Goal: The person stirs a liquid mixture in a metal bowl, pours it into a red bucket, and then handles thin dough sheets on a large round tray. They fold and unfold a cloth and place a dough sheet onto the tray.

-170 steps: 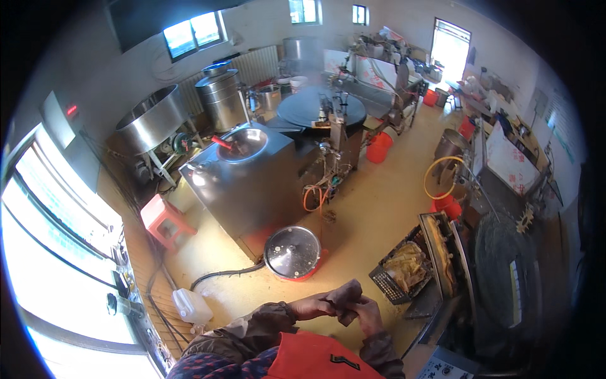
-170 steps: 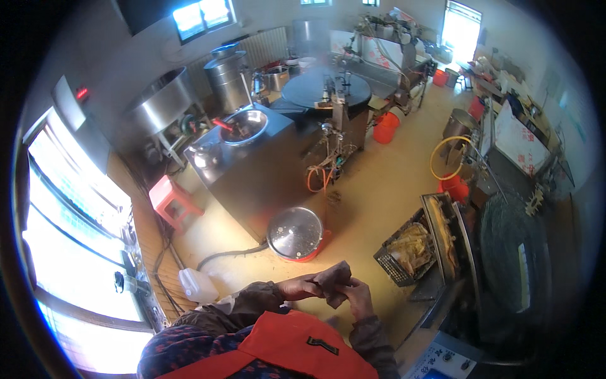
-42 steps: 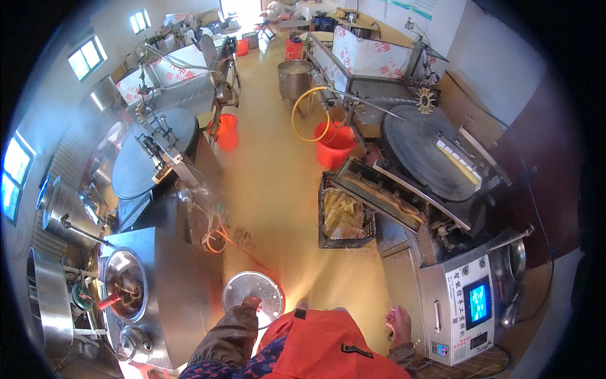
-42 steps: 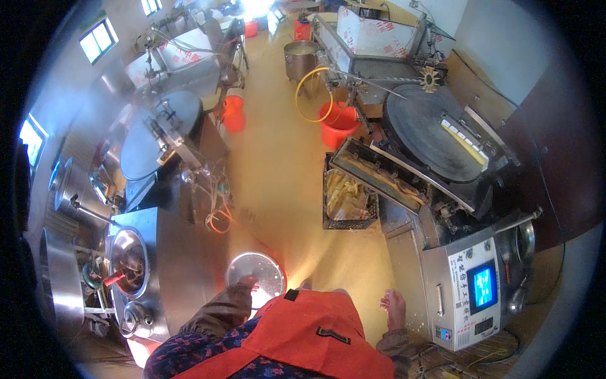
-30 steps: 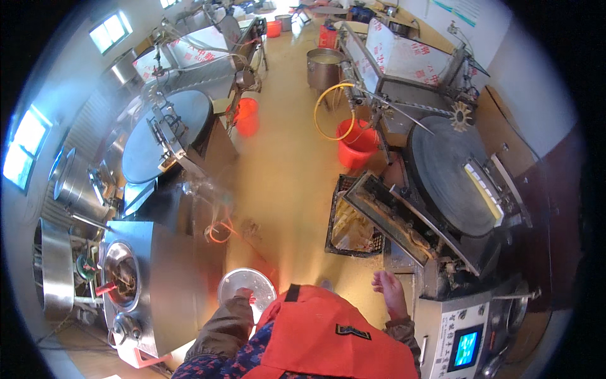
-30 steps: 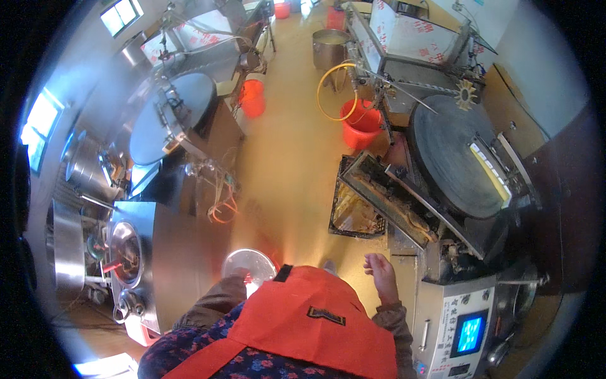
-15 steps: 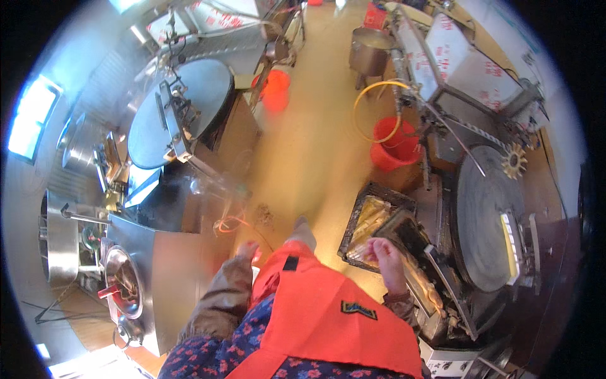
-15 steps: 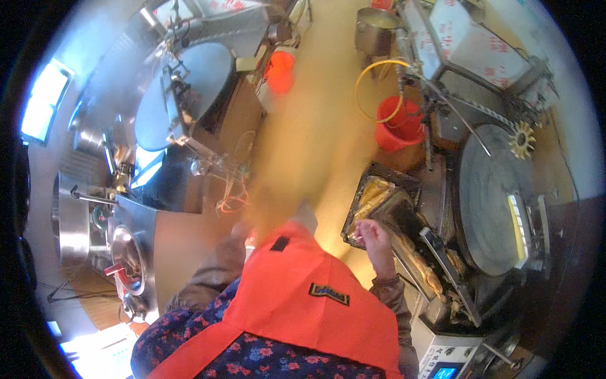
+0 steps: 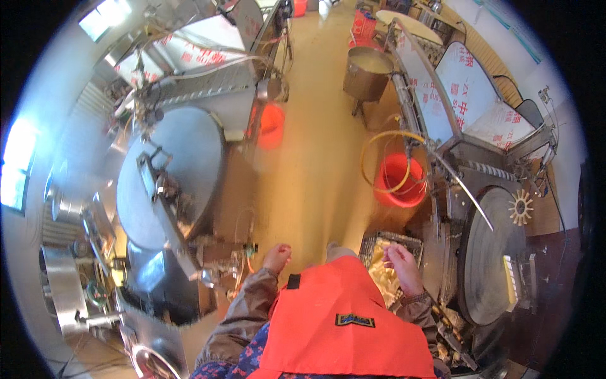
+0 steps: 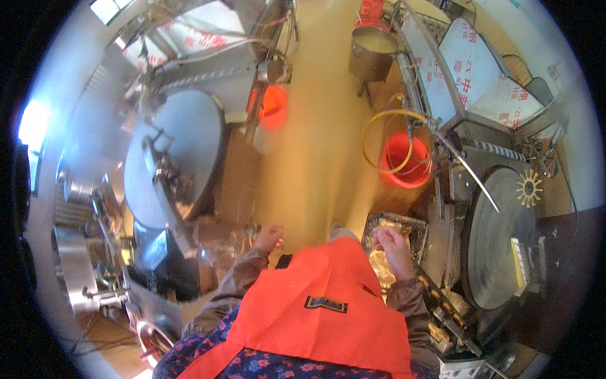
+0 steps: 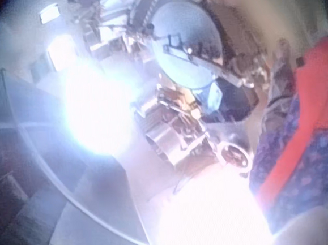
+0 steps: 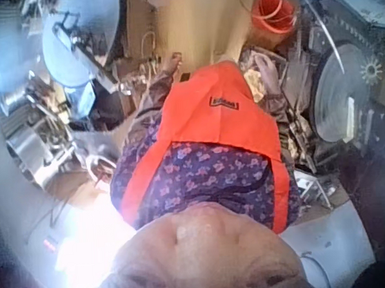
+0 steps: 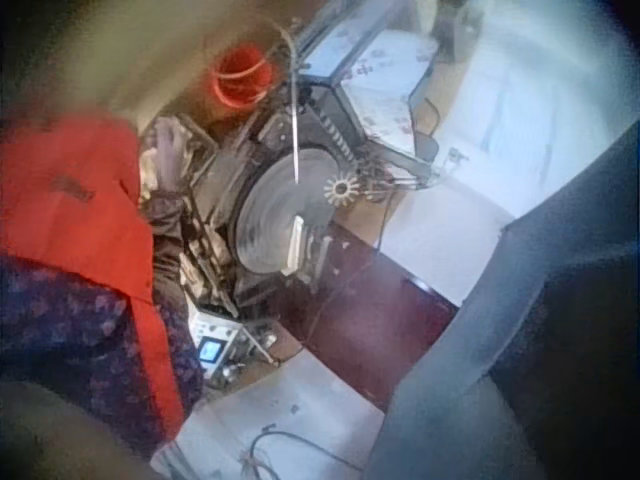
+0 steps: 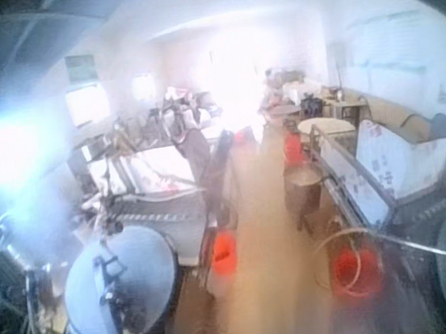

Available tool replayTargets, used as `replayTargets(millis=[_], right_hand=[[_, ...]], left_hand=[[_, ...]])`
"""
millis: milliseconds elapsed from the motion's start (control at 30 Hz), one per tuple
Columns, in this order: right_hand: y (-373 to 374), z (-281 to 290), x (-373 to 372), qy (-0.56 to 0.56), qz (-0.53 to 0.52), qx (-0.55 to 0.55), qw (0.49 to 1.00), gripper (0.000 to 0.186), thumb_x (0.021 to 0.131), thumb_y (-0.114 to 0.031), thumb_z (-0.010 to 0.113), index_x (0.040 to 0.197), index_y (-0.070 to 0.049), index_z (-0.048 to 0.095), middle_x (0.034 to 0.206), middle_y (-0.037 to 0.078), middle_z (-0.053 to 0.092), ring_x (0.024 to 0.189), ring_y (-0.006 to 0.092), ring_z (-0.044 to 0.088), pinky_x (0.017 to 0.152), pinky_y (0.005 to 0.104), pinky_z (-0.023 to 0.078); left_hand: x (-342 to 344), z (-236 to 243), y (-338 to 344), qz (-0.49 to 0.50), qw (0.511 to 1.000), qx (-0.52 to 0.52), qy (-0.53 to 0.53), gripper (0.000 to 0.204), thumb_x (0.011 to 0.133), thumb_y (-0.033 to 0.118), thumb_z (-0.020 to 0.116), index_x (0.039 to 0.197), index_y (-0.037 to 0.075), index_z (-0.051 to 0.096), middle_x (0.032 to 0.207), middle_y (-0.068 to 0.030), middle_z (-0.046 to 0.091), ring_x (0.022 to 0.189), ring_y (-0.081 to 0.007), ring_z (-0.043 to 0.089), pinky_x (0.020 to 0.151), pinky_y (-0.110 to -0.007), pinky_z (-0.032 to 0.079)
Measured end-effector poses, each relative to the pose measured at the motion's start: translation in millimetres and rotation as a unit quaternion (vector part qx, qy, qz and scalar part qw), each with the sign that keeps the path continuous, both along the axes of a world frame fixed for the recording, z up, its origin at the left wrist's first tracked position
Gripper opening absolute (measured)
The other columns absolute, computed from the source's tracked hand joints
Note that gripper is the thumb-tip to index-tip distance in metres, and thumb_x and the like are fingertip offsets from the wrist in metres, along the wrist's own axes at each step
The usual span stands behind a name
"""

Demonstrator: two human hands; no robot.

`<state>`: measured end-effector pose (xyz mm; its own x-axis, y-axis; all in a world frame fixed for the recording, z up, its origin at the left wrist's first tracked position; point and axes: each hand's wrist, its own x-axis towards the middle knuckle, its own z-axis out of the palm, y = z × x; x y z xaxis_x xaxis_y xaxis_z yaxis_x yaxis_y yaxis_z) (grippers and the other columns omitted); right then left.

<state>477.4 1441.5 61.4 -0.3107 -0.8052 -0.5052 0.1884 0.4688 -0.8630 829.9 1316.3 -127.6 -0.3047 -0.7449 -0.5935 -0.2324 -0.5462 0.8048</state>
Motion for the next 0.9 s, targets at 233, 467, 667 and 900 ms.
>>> replayTargets(millis=[233, 467, 667, 900], right_hand=[[-136.0, -34.3, -62.1, 0.015, 0.062, 0.018, 0.998, 0.023, 0.093, -0.021, 0.053, 0.103, -0.001, 0.06, 0.087, 0.001, 0.061, 0.077, 0.0096, 0.057, 0.068, 0.0229, 0.048], [-321.4, -47.6, -137.9, -0.055, 0.084, -0.046, 0.994, 0.025, 0.093, -0.024, 0.055, 0.101, -0.001, 0.059, 0.079, 0.001, 0.057, 0.071, 0.0085, 0.053, 0.065, 0.0221, 0.045], [-447.8, -42.5, -209.7, -0.065, 0.069, -0.044, 0.995, 0.024, 0.094, -0.024, 0.055, 0.102, -0.001, 0.059, 0.078, -0.001, 0.055, 0.07, 0.0078, 0.051, 0.064, 0.022, 0.045], [-541.6, -49.9, -276.5, -0.084, 0.024, -0.027, 0.996, 0.023, 0.093, -0.024, 0.055, 0.101, -0.002, 0.059, 0.079, -0.001, 0.056, 0.071, 0.0078, 0.052, 0.064, 0.0229, 0.045]], left_hand=[[-39.1, -19.0, -98.4, -0.007, 0.994, -0.02, -0.103, 0.024, 0.083, 0.017, 0.061, 0.101, 0.0, 0.062, 0.085, -0.0068, 0.064, 0.068, -0.0153, 0.06, 0.063, -0.029, 0.05], [-77.6, -4.6, -244.5, 0.015, 0.945, -0.107, -0.308, 0.024, 0.08, 0.015, 0.062, 0.099, 0.0, 0.063, 0.09, -0.0115, 0.066, 0.075, -0.0192, 0.065, 0.064, -0.033, 0.053], [-142.8, -0.1, -391.0, 0.046, 0.972, -0.024, -0.228, 0.031, 0.073, 0.011, 0.068, 0.1, 0.0, 0.061, 0.086, -0.012, 0.066, 0.067, -0.019, 0.065, 0.053, -0.031, 0.052], [-251.5, 35.2, -557.5, -0.108, 0.961, -0.067, -0.248, 0.032, 0.074, 0.019, 0.067, 0.101, 0.002, 0.063, 0.076, -0.0078, 0.065, 0.061, -0.0157, 0.061, 0.056, -0.029, 0.049]])
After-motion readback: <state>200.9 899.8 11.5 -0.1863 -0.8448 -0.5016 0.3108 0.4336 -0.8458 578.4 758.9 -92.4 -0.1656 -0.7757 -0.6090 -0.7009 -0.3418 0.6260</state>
